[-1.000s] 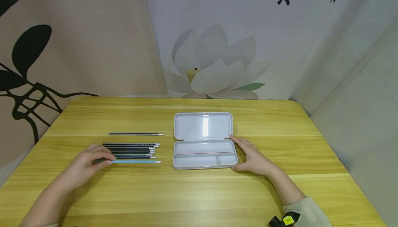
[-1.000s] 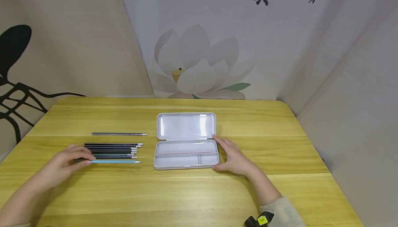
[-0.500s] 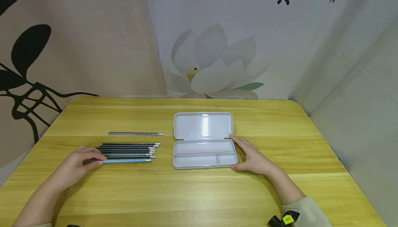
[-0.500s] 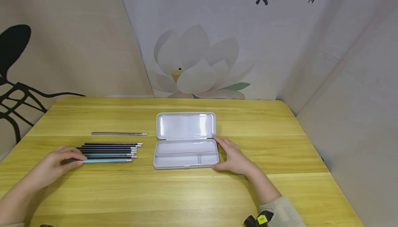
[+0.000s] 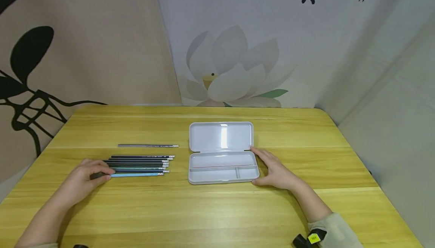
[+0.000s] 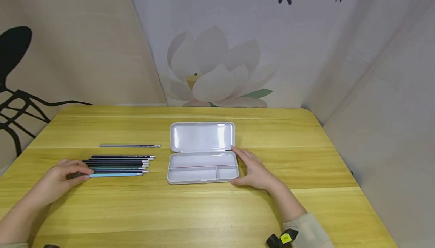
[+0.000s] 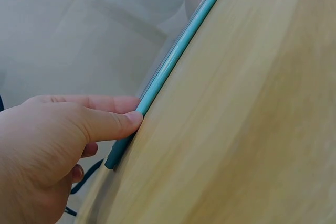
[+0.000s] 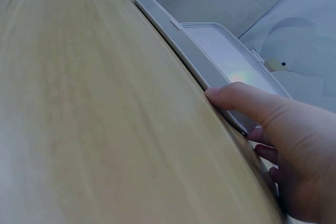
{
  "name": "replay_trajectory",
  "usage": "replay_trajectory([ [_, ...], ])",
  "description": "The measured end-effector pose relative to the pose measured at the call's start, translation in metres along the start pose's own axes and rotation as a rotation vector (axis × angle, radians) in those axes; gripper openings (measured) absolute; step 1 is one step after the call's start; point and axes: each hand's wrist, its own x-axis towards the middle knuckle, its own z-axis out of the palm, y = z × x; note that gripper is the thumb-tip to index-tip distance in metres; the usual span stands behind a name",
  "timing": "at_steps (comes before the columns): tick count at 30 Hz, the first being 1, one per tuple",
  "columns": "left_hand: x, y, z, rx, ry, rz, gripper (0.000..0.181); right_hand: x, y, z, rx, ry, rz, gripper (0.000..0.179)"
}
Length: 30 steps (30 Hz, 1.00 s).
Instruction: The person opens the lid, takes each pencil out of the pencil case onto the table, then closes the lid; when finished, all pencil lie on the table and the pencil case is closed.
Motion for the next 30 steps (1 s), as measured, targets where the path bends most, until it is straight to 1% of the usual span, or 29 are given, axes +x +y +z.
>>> replay_trajectory([
  [4, 0.000, 0.002, 0.000, 0.039, 0.011, 0.002, 0.024, 0.000, 0.000, 0.000, -0.001, 0.002, -0.001, 0.102],
  [8, 0.001, 0.004, 0.001, 0.059, 0.028, 0.019, 0.025, 0.000, -0.001, 0.000, -0.001, 0.001, 0.003, 0.102],
  [15, 0.002, 0.010, 0.002, 0.034, 0.042, 0.011, 0.025, 0.000, -0.002, 0.001, 0.001, 0.002, 0.006, 0.102],
  [19, 0.005, 0.019, 0.004, -0.015, 0.030, 0.035, 0.025, 0.000, -0.003, 0.000, 0.004, 0.000, 0.010, 0.102],
  [23, 0.007, 0.032, 0.009, -0.085, 0.018, 0.060, 0.025, 0.000, -0.003, 0.000, 0.000, -0.004, 0.012, 0.102],
  [30, 0.017, 0.059, 0.029, -0.207, -0.001, 0.048, 0.023, -0.001, -0.003, -0.001, 0.006, -0.006, 0.021, 0.102],
])
